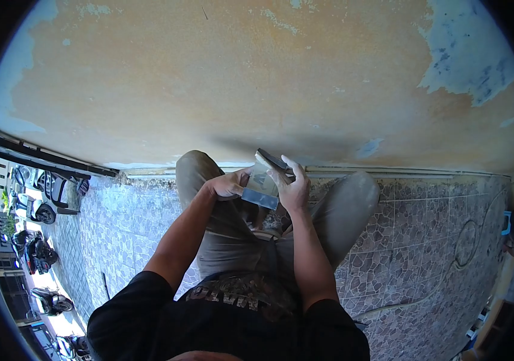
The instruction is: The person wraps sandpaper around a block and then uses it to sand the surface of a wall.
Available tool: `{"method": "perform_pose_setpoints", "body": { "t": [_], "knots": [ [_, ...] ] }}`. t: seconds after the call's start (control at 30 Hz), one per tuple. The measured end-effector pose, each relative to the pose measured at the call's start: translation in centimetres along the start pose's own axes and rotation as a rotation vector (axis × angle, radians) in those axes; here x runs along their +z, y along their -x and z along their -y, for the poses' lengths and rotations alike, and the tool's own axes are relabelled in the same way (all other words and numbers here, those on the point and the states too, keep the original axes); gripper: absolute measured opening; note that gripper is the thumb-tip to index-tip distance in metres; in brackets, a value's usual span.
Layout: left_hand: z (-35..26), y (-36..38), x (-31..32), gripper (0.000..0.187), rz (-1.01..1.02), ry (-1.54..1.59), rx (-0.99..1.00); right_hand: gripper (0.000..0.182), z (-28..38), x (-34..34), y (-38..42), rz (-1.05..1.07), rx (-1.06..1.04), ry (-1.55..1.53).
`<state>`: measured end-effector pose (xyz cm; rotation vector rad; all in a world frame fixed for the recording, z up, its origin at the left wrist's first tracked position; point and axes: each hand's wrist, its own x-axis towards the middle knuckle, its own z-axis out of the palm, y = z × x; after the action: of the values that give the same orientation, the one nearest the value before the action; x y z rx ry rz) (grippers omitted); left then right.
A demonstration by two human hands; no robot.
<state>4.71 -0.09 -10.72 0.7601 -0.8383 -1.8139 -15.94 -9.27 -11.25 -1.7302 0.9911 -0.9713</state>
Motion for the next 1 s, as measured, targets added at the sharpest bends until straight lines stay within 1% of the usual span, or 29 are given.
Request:
{"method": "perform_pose_setpoints", "body": {
  "t": [0.07, 0.1, 0.13, 0.2, 0.23, 0.27, 0.3, 0.33, 0.37, 0.4, 0.43, 0.47, 0.5, 0.53, 0.6, 0.63, 0.7, 0.8, 0.83, 0.87, 0.9, 0.97, 1.0],
  "knots": [
    [1.3, -0.2, -2.3, 0.07, -0.081, -0.293, -0.134, 0.052, 1.0, -0.4, -0.4, 0.034, 0.004, -0.011],
    [0.3, 0.0, -1.2, 0.066, -0.15, -0.378, -0.17, 0.051, 1.8, -0.7, -0.6, 0.086, -0.051, 0.014],
    [0.0, -0.1, -1.1, 0.066, -0.146, -0.378, -0.17, 0.049, 2.6, -1.0, -0.8, 0.138, -0.102, 0.041],
    [-0.8, -0.4, -0.8, 0.083, -0.211, -0.728, -0.248, 0.047, 3.3, -1.6, -1.2, 0.164, -0.109, 0.029],
    [-1.1, -0.5, -0.2, 0.083, -0.204, -0.728, -0.251, 0.047, 3.3, -1.7, -1.3, 0.228, -0.08, 0.033],
    [-1.3, -0.4, 0.4, 0.09, -0.251, -0.662, -0.148, 0.046, 3.2, -1.7, -1.2, 0.296, -0.052, 0.035],
    [-1.6, -0.2, 0.8, 0.099, -0.301, -0.597, -0.043, 0.046, 2.6, -1.2, -0.9, 0.291, -0.042, -0.007],
    [-1.0, -0.1, -0.1, 0.099, -0.304, -0.601, -0.043, 0.046, 1.9, -0.6, -0.5, 0.292, -0.045, -0.012],
    [0.3, 0.0, -1.6, 0.104, -0.266, -0.403, -0.022, 0.046, 1.2, 0.0, 0.1, 0.251, -0.019, -0.055],
    [0.4, 0.2, -1.7, 0.109, -0.225, -0.203, -0.001, 0.046, 1.5, 0.3, 0.3, 0.211, 0.01, -0.097],
    [0.9, 0.3, -1.5, 0.109, -0.227, -0.201, -0.003, 0.046, 1.9, 0.3, 0.6, 0.217, 0.022, -0.082],
    [1.5, 0.4, -1.2, 0.102, -0.265, -0.271, 0.007, 0.046, 1.9, 0.4, 0.7, 0.217, 0.026, -0.079],
    [1.8, 0.2, -0.8, 0.096, -0.3, -0.341, 0.016, 0.047, 1.8, 0.4, 0.6, 0.188, -0.085, 0.006],
    [2.1, 0.0, -1.1, 0.096, -0.296, -0.336, 0.011, 0.047, 1.9, 0.4, 0.5, 0.16, -0.196, 0.091],
    [2.6, -0.2, -1.9, 0.079, -0.298, -0.119, 0.056, 0.049, 1.9, 0.6, 0.6, 0.155, -0.19, 0.077],
    [2.7, -0.2, -2.2, 0.079, -0.302, -0.119, 0.057, 0.05, 1.9, 0.7, 0.6, 0.139, -0.226, 0.107],
    [2.8, -0.4, -2.3, 0.071, -0.38, -0.029, 0.015, 0.051, 1.9, 0.9, 0.5, 0.126, -0.262, 0.136],
    [2.7, -0.4, -2.0, 0.068, -0.41, -0.02, -0.014, 0.048, 1.9, 0.9, 0.5, 0.105, -0.292, 0.153],
    [2.7, -0.3, -2.1, 0.068, -0.412, -0.018, -0.018, 0.046, 1.6, 0.7, 0.5, 0.088, -0.325, 0.221],
    [2.8, -0.2, -2.2, 0.067, -0.356, -0.021, 0.019, 0.043, 1.5, 0.6, 0.5, 0.073, -0.359, 0.29],
    [2.9, -0.2, -2.4, 0.066, -0.298, -0.023, 0.057, 0.043, 1.4, 0.6, 0.5, 0.074, -0.356, 0.29],
    [3.2, -0.2, -2.7, 0.063, -0.288, -0.036, 0.055, 0.035, 1.3, 0.5, 0.4, 0.115, -0.299, 0.262],
    [3.0, -0.2, -2.5, 0.059, -0.277, -0.05, 0.056, 0.035, 1.2, 0.4, 0.5, 0.115, -0.297, 0.262]
  ]
}}
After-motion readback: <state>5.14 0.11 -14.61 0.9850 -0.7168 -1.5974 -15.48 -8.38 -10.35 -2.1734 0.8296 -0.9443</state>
